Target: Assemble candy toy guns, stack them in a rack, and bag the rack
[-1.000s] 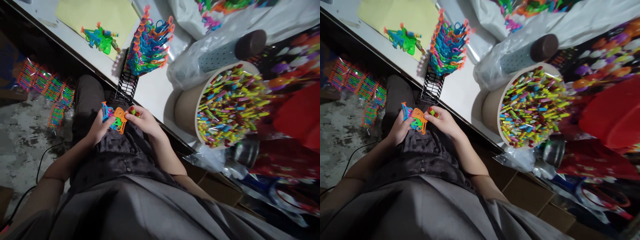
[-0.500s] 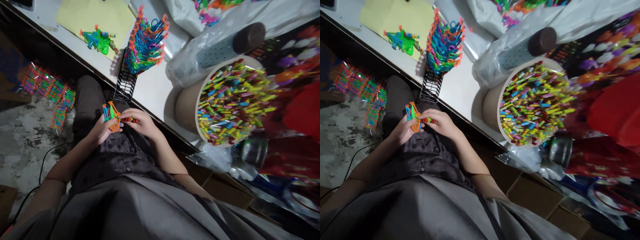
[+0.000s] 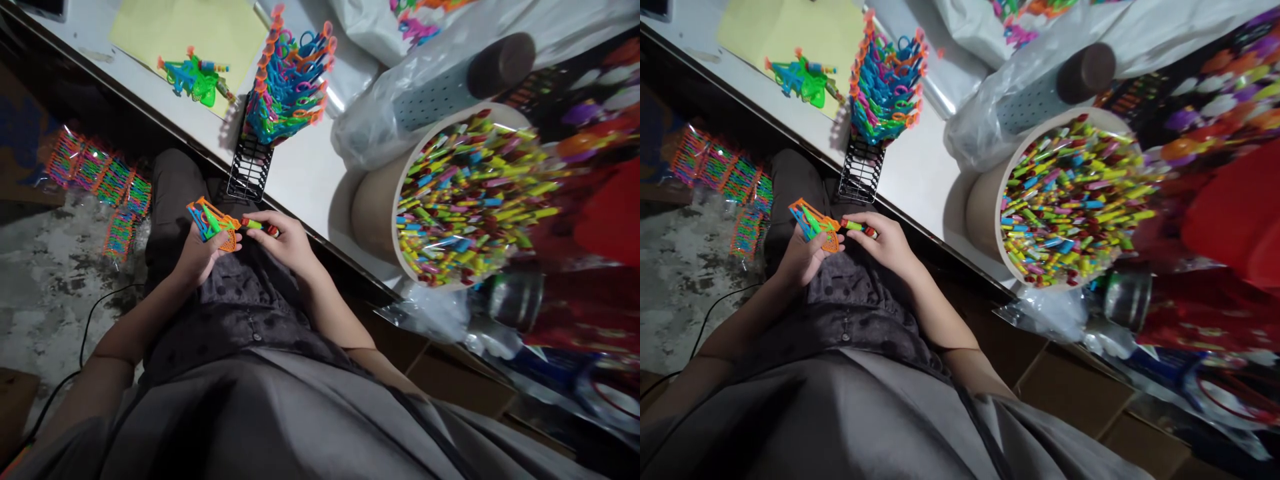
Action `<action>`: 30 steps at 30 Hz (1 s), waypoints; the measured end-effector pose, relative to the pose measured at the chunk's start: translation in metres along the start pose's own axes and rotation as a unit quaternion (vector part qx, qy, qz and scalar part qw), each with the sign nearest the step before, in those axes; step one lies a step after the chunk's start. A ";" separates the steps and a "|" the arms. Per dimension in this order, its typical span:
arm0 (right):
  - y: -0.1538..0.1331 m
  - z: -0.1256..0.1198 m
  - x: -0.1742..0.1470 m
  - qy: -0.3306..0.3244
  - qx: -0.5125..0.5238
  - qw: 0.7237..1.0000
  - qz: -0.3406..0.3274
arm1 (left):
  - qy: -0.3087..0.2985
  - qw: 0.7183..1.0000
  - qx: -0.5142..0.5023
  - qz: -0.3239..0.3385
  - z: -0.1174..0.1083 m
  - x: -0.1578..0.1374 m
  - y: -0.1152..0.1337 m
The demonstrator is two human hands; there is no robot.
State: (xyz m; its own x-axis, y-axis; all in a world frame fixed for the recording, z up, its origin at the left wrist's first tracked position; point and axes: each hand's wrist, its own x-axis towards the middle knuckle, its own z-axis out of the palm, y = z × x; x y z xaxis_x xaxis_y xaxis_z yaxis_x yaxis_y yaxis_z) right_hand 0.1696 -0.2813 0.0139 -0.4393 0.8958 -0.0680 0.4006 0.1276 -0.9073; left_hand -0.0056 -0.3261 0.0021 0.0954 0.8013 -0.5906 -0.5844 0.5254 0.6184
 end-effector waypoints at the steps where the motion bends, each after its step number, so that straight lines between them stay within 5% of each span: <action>1: 0.000 0.001 0.000 0.006 -0.005 1.000 -0.003 | 0.004 1.000 -0.005 0.001 0.000 0.000 -0.001; 16: 0.002 0.024 -0.009 -0.009 -0.114 0.991 -0.065 | 0.030 0.999 -0.028 0.024 -0.006 -0.004 -0.002; 30: 0.002 0.032 -0.008 -0.042 -0.139 0.984 -0.105 | -0.009 0.994 -0.102 0.040 -0.015 -0.005 -0.017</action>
State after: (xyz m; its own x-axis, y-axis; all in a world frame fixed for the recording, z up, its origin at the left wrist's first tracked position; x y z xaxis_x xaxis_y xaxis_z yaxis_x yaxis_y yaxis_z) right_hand 0.1484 -0.3016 -0.0006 -0.5955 0.8007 0.0649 0.4926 0.4279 -0.7578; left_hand -0.0086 -0.3434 -0.0131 0.0554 0.8445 -0.5327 -0.7419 0.3919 0.5440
